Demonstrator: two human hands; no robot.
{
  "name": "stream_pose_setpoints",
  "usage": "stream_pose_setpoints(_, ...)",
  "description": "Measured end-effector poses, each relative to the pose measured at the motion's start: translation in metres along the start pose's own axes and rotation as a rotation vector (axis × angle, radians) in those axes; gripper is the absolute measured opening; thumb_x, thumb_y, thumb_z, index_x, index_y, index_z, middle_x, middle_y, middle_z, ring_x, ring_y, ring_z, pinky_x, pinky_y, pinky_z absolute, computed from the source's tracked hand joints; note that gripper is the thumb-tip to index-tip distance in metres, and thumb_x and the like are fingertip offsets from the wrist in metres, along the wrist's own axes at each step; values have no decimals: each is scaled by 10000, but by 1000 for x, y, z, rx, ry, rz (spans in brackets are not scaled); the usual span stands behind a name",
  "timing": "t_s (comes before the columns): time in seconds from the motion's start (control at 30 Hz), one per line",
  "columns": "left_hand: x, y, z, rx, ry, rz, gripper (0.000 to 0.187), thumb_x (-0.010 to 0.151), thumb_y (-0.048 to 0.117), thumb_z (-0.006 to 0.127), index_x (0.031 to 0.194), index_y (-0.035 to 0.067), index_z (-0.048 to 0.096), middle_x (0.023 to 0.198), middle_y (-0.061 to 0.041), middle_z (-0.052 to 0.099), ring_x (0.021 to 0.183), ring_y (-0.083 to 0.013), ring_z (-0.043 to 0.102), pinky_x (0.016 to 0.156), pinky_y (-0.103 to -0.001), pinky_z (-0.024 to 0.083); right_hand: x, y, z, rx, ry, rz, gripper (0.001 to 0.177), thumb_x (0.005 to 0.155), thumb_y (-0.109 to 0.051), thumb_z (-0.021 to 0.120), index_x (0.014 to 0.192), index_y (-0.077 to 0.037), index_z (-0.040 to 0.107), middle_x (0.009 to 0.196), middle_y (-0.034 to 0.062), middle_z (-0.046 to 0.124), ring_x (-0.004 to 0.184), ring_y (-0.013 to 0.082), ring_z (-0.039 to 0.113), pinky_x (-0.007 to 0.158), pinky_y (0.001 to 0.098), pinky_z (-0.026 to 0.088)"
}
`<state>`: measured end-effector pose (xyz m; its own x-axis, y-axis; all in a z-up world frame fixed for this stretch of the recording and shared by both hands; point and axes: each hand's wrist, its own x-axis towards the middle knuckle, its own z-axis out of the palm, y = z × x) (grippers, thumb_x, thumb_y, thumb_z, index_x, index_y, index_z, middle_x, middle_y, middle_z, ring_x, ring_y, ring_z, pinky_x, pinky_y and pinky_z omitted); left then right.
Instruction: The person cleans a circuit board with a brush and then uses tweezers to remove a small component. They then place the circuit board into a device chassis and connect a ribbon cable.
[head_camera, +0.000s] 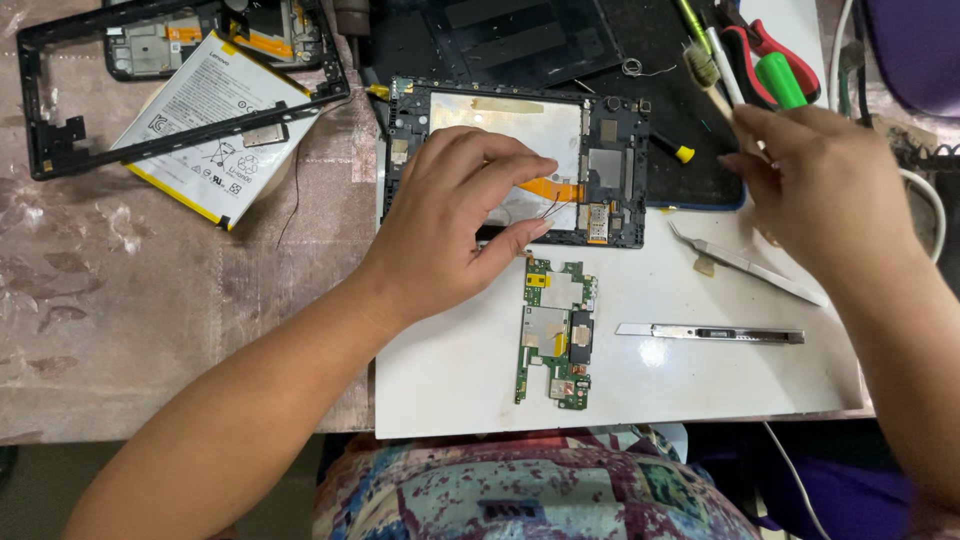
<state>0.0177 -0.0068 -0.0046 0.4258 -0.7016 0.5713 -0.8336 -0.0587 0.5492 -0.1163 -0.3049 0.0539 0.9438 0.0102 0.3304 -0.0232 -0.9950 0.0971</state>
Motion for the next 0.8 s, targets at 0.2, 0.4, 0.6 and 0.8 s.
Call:
stream_pose_setpoints(0.2, 0, -5, -2, 18, -1, -2, 370, 980, 259, 770, 1304, 107, 673, 1285, -56, 611, 1259, -285, 524, 1112, -443, 416, 1, -6, 6, -48, 68, -112, 277, 911, -124, 830, 1163, -41, 752, 987, 107, 702, 882, 302, 681, 783, 405, 570)
stream_pose_setpoints(0.4, 1, -9, -6, 24, -2, -42, 375, 984, 253, 775, 1309, 98, 672, 1302, -71, 597, 1267, -289, 520, 1110, -432, 424, 9, -29, -14, 160, 22, -108, 120, 954, -107, 814, 1059, -58, 782, 838, 107, 662, 723, 284, 646, 632, 390, 517)
stream_pose_setpoints(0.6, 1, -8, -7, 33, 7, -29, 384, 980, 256, 782, 1314, 100, 672, 1301, -60, 593, 1271, -277, 519, 1122, -433, 420, 14, -44, -2, 61, -96, 5, 311, 906, -291, 838, 765, -43, 713, 664, 86, 607, 592, 262, 607, 556, 384, 483)
stream_pose_setpoints(0.8, 1, -8, -9, 47, 13, -24, 346, 989, 255, 786, 1290, 118, 686, 1308, -55, 591, 1282, -279, 517, 1128, -434, 426, 12, -50, -2, 284, 107, -79, 256, 914, 22, 797, 1167, -8, 771, 956, 152, 673, 715, 242, 638, 631, 356, 519)
